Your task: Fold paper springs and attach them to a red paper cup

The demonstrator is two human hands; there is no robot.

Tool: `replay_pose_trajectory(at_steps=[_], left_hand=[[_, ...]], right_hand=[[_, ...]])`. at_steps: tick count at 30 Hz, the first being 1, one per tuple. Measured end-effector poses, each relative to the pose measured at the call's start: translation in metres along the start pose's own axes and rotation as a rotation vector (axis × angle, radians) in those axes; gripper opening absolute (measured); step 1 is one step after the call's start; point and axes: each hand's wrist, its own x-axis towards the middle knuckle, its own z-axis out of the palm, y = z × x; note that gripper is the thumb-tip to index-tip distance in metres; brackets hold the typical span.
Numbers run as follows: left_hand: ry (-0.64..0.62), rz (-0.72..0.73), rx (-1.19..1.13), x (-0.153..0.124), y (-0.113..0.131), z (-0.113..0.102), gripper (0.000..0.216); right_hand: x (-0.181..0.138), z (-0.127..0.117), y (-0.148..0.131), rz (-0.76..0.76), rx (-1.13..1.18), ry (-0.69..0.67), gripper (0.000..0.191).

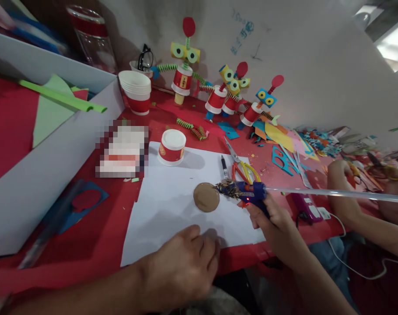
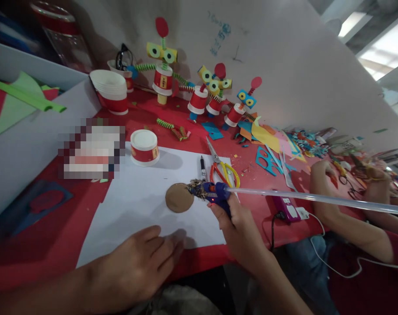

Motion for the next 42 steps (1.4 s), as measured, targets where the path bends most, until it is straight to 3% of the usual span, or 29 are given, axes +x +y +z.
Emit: replay_pose_trajectory(at_steps=[6, 9, 21, 42], left_hand=[[-0.087, -0.287, 0.068, 0.004, 0.008, 0.014, 0.037], [-0.090, -0.334, 0.058, 0.005, 0.010, 0.022, 0.040], [-0.037, -0.361, 0.068, 0.007, 0.007, 0.019, 0.030], [-0.182, -0.333, 0.040, 0.008, 0.003, 0.014, 0.033]], right_hand=[[0.012, 0.011, -0.010, 0.022, 0.011, -0.042, 0.030], [0.015, 0.013, -0.011, 0.027, -0.009, -0.038, 0.033], [0.020, 0.021, -0.011, -0.005, -0.065, -0.022, 0.033], [0.017, 0.021, -0.014, -0.008, -0.115, -0.055, 0.033]])
